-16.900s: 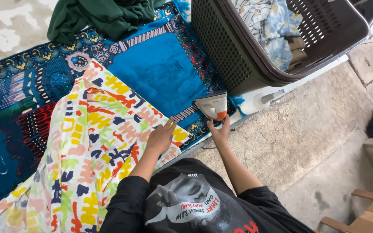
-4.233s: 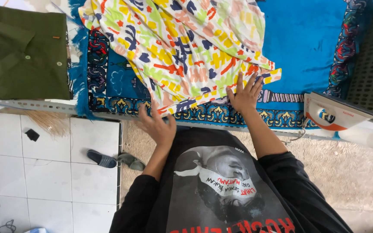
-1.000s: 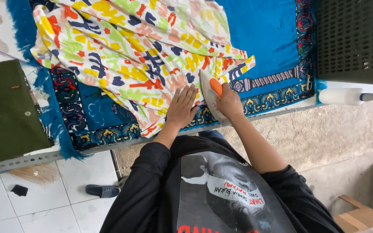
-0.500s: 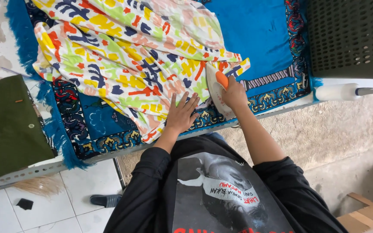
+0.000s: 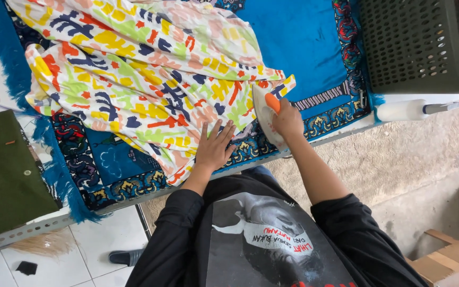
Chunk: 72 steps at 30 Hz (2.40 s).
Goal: Ironing a colorful patterned shirt on a mat and then folding it.
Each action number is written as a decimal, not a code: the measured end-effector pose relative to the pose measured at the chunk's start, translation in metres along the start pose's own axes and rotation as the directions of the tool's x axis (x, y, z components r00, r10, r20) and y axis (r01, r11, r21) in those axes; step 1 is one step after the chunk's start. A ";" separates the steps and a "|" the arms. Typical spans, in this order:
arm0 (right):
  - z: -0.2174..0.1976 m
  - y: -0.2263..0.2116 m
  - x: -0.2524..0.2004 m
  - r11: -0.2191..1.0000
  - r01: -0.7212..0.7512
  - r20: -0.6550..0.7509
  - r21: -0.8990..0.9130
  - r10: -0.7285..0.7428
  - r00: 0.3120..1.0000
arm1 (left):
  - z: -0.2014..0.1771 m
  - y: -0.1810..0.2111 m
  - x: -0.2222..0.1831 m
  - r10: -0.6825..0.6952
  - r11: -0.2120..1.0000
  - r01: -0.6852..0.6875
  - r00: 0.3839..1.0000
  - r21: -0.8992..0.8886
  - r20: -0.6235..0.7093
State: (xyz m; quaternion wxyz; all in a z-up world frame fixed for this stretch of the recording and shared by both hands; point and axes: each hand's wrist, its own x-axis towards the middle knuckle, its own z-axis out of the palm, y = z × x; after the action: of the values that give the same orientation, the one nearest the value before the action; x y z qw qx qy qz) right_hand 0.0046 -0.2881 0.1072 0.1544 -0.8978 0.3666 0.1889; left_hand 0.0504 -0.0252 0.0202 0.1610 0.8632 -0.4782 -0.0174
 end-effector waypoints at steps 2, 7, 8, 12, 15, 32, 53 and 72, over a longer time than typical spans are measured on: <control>-0.013 0.002 0.009 1.000 0.012 -0.023 0.013 -0.012 1.000 | 0.000 0.001 0.001 -0.002 1.000 0.002 1.000 0.023 0.004; -0.004 0.014 0.010 0.998 0.039 -0.041 0.058 -0.037 0.998 | -0.006 0.002 0.001 -0.002 1.000 0.001 1.000 0.019 0.031; 0.001 0.014 0.003 0.998 0.053 0.009 0.035 -0.054 0.999 | -0.006 0.002 0.001 -0.005 1.000 0.005 0.999 0.021 0.040; 0.007 0.003 -0.026 0.997 0.071 0.066 -0.039 -0.068 0.996 | -0.008 0.002 0.003 -0.017 0.999 0.014 0.997 0.035 0.078; 0.002 0.008 -0.013 0.996 0.066 0.040 -0.061 -0.064 0.997 | -0.008 0.003 0.003 -0.023 1.000 0.023 0.996 0.007 0.089; 0.013 0.051 -0.024 0.989 0.115 0.131 -0.094 -0.102 0.986 | -0.003 0.001 0.002 0.011 0.999 -0.009 0.999 0.032 -0.042; -0.017 0.074 0.040 0.988 -0.082 -0.104 0.130 0.096 0.990 | -0.005 0.002 0.001 0.018 0.999 -0.016 0.997 0.030 -0.071; -0.008 0.096 0.074 0.925 -0.158 -0.096 0.345 0.203 0.974 | -0.010 0.003 0.003 0.000 1.000 0.000 1.000 0.007 -0.020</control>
State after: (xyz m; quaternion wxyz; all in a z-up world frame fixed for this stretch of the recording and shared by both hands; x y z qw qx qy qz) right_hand -0.0134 -0.4008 0.0674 0.2624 -0.8312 0.4839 0.0782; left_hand 0.0512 -0.0268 0.0311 0.1627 0.8640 -0.4765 -0.0068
